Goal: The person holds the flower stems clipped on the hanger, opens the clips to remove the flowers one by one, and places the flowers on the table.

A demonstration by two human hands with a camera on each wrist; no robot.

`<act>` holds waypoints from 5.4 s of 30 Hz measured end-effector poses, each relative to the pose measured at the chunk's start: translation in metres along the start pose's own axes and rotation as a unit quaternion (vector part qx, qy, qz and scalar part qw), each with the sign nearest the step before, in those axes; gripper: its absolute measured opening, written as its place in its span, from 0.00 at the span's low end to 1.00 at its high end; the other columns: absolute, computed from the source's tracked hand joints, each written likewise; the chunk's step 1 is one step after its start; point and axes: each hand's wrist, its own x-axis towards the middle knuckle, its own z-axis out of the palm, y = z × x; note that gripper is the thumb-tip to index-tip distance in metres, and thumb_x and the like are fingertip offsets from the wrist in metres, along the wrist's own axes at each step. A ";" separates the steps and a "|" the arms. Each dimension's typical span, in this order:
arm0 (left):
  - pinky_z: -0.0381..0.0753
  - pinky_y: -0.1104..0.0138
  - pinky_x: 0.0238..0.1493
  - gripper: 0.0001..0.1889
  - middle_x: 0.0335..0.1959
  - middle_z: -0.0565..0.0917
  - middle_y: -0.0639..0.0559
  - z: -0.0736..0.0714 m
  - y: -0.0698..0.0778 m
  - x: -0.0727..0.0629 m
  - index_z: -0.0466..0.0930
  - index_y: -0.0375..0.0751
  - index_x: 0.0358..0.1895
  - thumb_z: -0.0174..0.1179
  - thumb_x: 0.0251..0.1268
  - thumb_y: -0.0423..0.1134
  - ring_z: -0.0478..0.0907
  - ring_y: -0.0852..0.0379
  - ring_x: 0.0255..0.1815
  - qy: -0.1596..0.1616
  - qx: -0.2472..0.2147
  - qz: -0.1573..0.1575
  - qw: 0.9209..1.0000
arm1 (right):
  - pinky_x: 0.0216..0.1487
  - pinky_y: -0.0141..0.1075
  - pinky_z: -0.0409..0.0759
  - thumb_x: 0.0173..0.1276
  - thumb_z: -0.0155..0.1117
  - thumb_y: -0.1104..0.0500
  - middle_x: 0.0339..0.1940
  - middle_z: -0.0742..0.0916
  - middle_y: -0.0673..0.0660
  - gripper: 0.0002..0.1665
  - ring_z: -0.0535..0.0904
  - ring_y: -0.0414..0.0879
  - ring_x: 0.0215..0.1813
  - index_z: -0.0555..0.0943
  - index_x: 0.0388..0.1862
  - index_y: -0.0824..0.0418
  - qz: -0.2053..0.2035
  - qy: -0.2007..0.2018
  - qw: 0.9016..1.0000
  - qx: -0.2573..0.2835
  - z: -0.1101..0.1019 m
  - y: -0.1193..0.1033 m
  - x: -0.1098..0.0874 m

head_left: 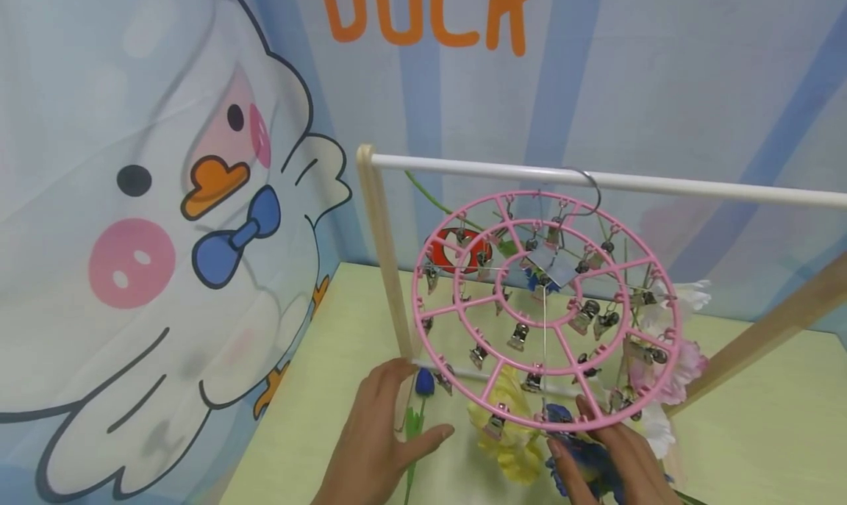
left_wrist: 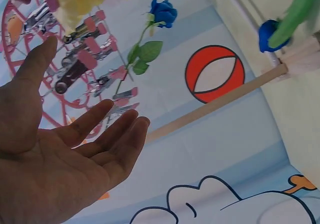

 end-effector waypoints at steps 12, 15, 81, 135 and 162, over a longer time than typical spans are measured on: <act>0.78 0.45 0.71 0.47 0.78 0.71 0.49 -0.013 0.026 -0.016 0.73 0.46 0.74 0.75 0.56 0.68 0.69 0.43 0.78 -0.008 0.025 0.043 0.999 | 0.57 0.15 0.70 0.53 0.86 0.66 0.53 0.93 0.56 0.39 0.87 0.53 0.51 0.86 0.66 0.50 -0.009 -0.003 1.000 -0.008 0.000 0.000 0.001; 0.80 0.47 0.69 0.49 0.78 0.71 0.50 -0.013 0.030 -0.022 0.73 0.46 0.74 0.73 0.54 0.72 0.70 0.45 0.77 0.005 0.050 0.055 0.997 | 0.57 0.15 0.69 0.54 0.86 0.65 0.54 0.93 0.55 0.38 0.87 0.53 0.52 0.86 0.66 0.51 -0.007 -0.010 1.000 -0.010 0.000 0.000 0.002; 0.82 0.70 0.50 0.39 0.55 0.81 0.56 0.041 0.029 -0.043 0.78 0.44 0.68 0.47 0.76 0.74 0.78 0.63 0.53 0.030 0.007 0.283 0.959 | 0.54 0.18 0.79 0.71 0.75 0.46 0.42 0.93 0.56 0.21 0.88 0.44 0.42 0.91 0.53 0.59 -0.163 0.030 0.983 0.076 0.019 0.019 0.006; 0.65 0.85 0.22 0.08 0.26 0.80 0.61 0.061 0.040 -0.017 0.92 0.48 0.44 0.76 0.62 0.37 0.70 0.75 0.22 0.120 0.112 0.275 0.947 | 0.38 0.24 0.83 0.53 0.87 0.63 0.39 0.92 0.56 0.22 0.89 0.49 0.35 0.89 0.46 0.61 -0.150 -0.013 0.986 0.075 0.034 -0.006 0.002; 0.57 0.85 0.19 0.07 0.28 0.80 0.60 0.067 0.038 -0.018 0.92 0.49 0.44 0.73 0.66 0.33 0.57 0.77 0.19 0.081 0.136 0.272 0.949 | 0.38 0.23 0.82 0.41 0.86 0.75 0.37 0.91 0.53 0.28 0.88 0.45 0.35 0.88 0.43 0.61 -0.126 -0.024 0.988 0.081 0.033 -0.009 -0.002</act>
